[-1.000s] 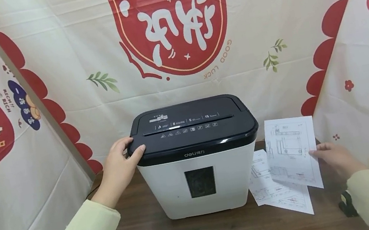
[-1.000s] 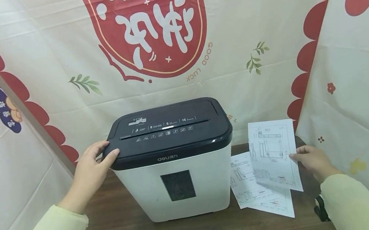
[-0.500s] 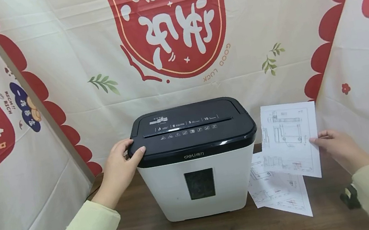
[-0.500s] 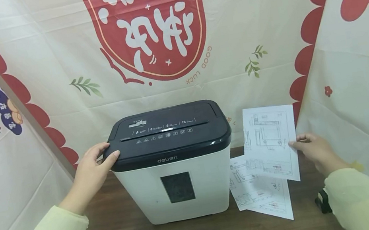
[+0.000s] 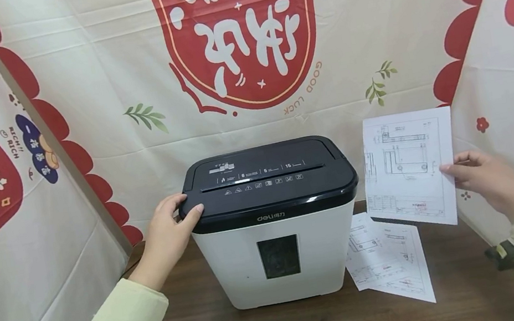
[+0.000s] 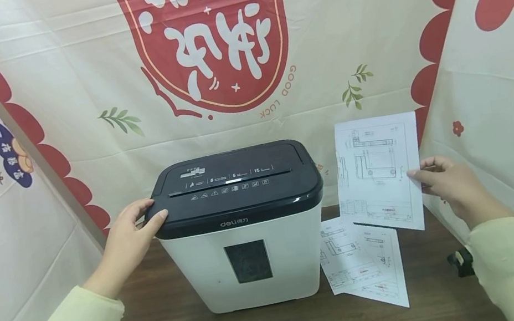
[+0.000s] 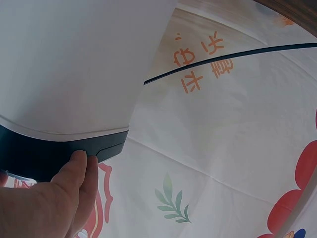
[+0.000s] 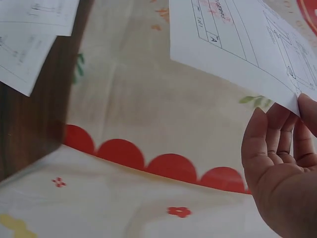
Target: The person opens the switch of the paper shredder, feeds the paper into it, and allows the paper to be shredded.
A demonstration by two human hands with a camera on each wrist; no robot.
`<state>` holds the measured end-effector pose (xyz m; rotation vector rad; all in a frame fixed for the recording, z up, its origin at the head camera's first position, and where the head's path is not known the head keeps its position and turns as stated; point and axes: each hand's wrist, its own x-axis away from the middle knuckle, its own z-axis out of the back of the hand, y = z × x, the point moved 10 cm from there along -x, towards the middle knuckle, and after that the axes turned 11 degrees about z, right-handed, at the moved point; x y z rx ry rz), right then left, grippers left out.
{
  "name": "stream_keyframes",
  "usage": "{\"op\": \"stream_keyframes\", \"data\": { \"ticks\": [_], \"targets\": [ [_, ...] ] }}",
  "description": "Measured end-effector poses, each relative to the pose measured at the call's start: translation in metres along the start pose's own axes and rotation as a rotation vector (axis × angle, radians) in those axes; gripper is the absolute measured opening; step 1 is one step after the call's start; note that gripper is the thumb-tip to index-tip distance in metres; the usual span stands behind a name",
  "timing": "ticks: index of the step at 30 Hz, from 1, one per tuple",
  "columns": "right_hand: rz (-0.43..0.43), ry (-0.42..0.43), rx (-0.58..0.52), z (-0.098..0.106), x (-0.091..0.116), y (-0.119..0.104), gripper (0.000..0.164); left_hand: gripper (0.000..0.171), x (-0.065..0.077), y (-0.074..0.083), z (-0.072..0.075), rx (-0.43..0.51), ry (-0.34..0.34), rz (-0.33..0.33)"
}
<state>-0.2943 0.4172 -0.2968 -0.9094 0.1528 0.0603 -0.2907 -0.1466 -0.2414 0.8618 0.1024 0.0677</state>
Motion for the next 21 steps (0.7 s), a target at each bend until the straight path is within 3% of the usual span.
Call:
{"op": "stream_keyframes", "data": {
  "ticks": [8, 21],
  "targets": [
    [0.037, 0.069, 0.046, 0.022, 0.003, -0.027, 0.055, 0.058, 0.001, 0.001, 0.001, 0.002, -0.005, 0.000],
    [0.138, 0.156, 0.022, 0.050, 0.001, -0.069, 0.020, 0.056, 0.000, 0.003, 0.001, -0.018, -0.009, 0.003]
  ]
}}
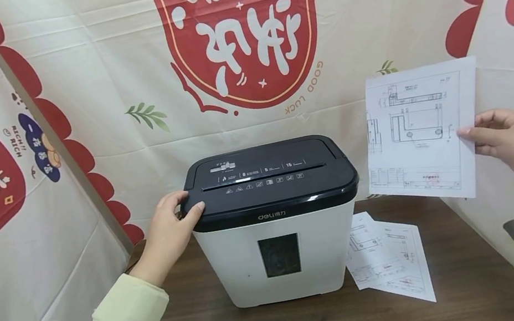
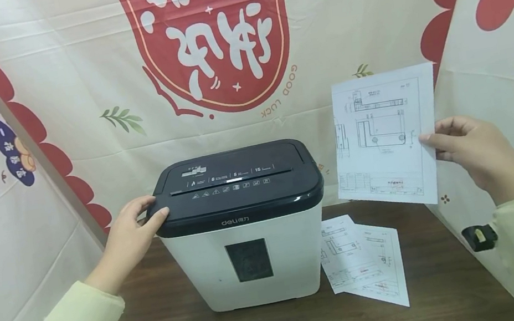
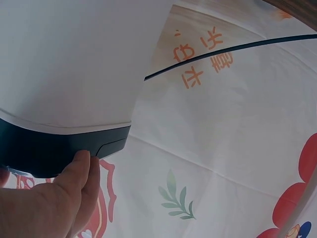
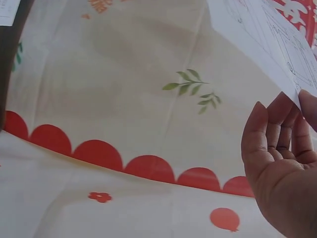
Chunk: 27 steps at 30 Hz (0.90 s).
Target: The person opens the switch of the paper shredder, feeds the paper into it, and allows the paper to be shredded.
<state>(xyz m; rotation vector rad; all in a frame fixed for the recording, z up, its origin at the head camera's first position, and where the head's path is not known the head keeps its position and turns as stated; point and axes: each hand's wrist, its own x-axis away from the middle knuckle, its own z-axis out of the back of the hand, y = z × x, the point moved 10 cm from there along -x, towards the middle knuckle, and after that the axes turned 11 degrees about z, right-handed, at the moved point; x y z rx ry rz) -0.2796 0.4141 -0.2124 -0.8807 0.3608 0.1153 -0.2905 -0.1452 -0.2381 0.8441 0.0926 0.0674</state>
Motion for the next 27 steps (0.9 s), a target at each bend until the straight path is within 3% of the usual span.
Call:
{"op": "stream_keyframes", "data": {
  "ticks": [10, 17, 23, 27],
  "targets": [
    [0.028, 0.046, -0.045, 0.015, -0.004, -0.023, 0.013, 0.056, 0.000, 0.000, 0.001, -0.013, 0.002, 0.003],
    [0.104, 0.074, -0.168, 0.017, -0.006, -0.048, 0.013, 0.056, 0.000, 0.001, 0.003, -0.019, 0.013, 0.000],
    [0.105, 0.049, -0.365, 0.010, -0.008, -0.064, 0.014, 0.057, 0.002, 0.005, 0.006, -0.021, 0.025, -0.011],
    [0.104, 0.028, -0.347, 0.006, -0.011, -0.073, 0.011, 0.057, 0.004, 0.009, 0.008, -0.010, 0.024, -0.013]
  ]
}}
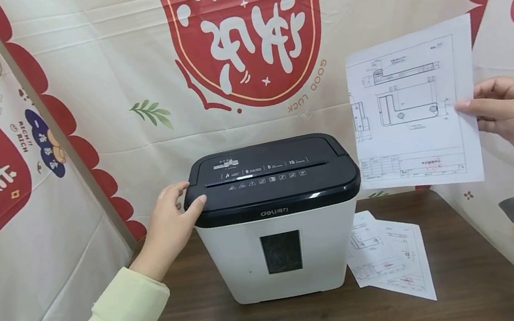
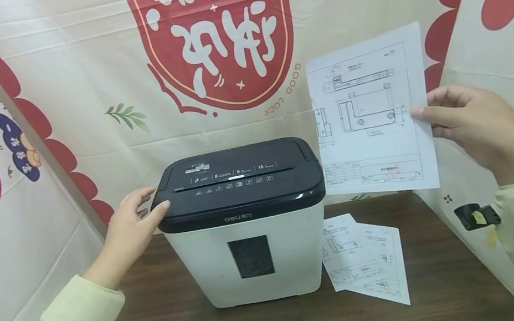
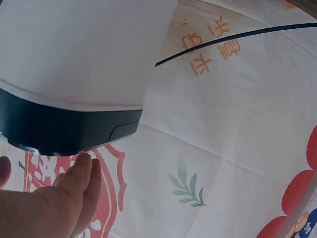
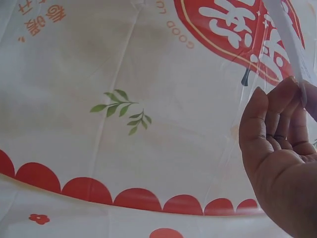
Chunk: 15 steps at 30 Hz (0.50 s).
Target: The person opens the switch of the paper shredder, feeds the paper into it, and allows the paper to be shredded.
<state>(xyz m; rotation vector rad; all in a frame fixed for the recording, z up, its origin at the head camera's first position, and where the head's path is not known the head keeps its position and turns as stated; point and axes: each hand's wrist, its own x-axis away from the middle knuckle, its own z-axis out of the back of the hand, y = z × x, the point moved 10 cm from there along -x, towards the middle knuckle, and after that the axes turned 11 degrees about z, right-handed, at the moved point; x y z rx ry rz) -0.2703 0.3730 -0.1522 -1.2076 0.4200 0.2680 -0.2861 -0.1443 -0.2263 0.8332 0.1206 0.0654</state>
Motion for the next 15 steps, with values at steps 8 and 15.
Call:
{"op": "stream_keyframes", "data": {
  "ticks": [8, 15],
  "targets": [
    [-0.005, -0.069, 0.004, -0.015, -0.006, -0.017, 0.013, 0.056, 0.003, 0.010, 0.006, 0.010, 0.015, -0.028],
    [0.007, -0.084, -0.170, -0.039, -0.012, -0.027, 0.011, 0.056, 0.007, 0.023, 0.010, 0.021, 0.016, -0.069]
  ]
}}
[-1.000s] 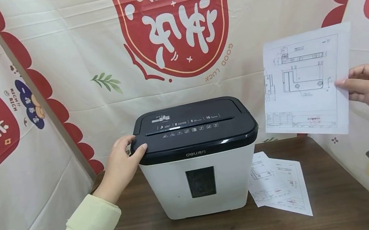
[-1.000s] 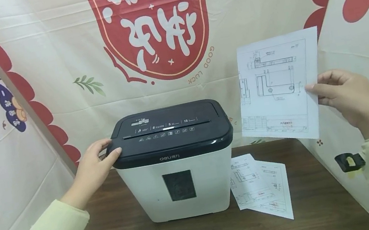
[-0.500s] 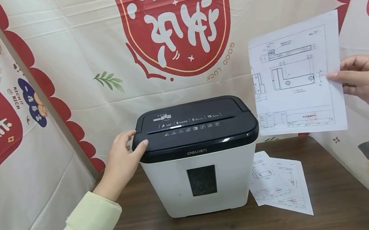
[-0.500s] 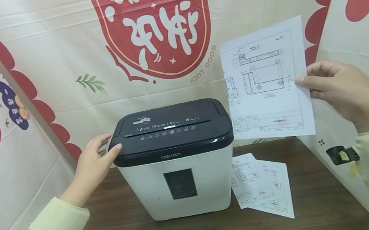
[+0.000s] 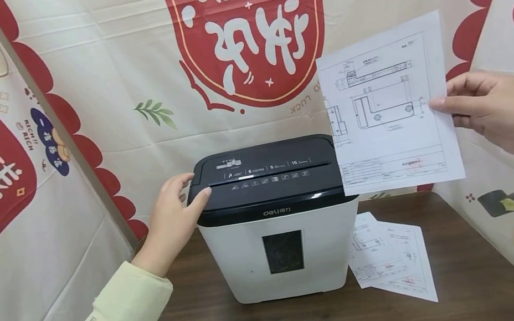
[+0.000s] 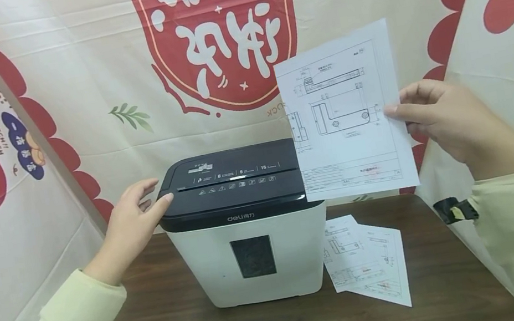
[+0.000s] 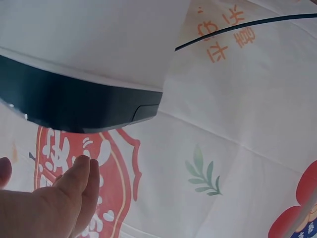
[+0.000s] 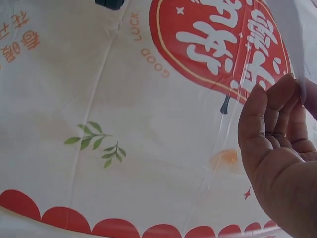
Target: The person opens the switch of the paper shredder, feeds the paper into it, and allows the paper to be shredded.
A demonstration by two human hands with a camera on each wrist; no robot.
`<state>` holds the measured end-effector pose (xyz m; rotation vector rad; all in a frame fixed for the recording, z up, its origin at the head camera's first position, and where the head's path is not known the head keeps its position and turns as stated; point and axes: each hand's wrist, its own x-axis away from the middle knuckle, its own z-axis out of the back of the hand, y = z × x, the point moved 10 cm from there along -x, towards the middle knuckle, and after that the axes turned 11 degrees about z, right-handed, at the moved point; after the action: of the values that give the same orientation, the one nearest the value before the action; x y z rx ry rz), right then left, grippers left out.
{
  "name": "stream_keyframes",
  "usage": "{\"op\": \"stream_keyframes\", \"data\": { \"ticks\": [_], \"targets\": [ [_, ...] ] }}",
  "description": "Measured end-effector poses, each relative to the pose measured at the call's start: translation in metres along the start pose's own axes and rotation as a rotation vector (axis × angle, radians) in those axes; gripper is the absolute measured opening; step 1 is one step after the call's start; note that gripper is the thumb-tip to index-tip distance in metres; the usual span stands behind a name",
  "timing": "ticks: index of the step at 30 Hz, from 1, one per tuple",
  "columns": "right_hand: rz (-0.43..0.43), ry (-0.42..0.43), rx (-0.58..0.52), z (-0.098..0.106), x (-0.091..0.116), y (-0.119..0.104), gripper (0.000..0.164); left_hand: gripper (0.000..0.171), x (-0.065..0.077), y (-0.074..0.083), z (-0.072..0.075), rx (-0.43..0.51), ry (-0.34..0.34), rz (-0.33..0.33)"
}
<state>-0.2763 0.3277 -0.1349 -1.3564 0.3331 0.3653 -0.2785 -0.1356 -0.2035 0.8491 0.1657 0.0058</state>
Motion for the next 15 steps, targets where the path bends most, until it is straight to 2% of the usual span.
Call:
{"op": "stream_keyframes", "data": {
  "ticks": [7, 15],
  "targets": [
    [-0.020, -0.054, 0.122, -0.026, -0.007, -0.002, 0.014, 0.055, 0.001, 0.013, 0.006, 0.035, 0.000, -0.008],
    [0.006, -0.087, 0.064, -0.055, -0.016, -0.005, 0.007, 0.057, 0.003, 0.032, 0.008, 0.050, -0.006, -0.036]
  ]
}}
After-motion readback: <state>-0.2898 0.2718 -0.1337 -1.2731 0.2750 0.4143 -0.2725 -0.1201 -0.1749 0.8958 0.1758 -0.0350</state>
